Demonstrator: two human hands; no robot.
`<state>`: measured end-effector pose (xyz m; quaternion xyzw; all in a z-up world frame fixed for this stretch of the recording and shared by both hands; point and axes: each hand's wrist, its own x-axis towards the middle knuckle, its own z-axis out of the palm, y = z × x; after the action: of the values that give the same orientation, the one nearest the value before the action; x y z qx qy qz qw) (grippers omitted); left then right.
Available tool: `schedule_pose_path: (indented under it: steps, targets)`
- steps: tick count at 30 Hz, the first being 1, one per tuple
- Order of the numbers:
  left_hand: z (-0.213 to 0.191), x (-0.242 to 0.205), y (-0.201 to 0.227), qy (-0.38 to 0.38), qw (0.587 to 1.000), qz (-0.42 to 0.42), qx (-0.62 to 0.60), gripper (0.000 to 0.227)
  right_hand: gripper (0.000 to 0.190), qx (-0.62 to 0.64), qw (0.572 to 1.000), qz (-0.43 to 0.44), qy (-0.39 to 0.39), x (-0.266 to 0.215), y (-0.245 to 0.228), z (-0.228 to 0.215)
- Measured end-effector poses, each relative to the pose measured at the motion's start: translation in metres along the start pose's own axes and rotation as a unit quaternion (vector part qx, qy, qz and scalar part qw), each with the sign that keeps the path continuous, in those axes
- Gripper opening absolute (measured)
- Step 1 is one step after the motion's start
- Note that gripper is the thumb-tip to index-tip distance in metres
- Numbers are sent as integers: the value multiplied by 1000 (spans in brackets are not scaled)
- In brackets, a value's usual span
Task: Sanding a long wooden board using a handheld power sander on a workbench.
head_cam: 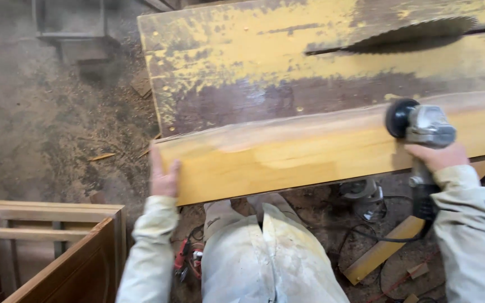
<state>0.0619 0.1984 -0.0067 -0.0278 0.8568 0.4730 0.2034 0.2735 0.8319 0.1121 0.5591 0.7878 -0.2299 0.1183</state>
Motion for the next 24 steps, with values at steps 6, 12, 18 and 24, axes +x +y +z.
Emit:
schedule_pose_path:
  steps: [6, 12, 18, 24]
  targets:
    - [18, -6, -22, 42, 982, 98, -154, 78, 64, 8, 995, -14, -101, -128, -147, 63]
    - [35, -73, -100, 63, 944, -42, -322, 32, 86, -60, 979, -120, -155, -204, -222, 135]
    - [56, -81, -123, -13, 839, -218, -498, 42, 79, -162, 952, -162, -204, -265, -303, 185]
    - [57, -76, -126, -112, 826, -211, -511, 53, 89, -269, 924, -153, -224, -322, -350, 220]
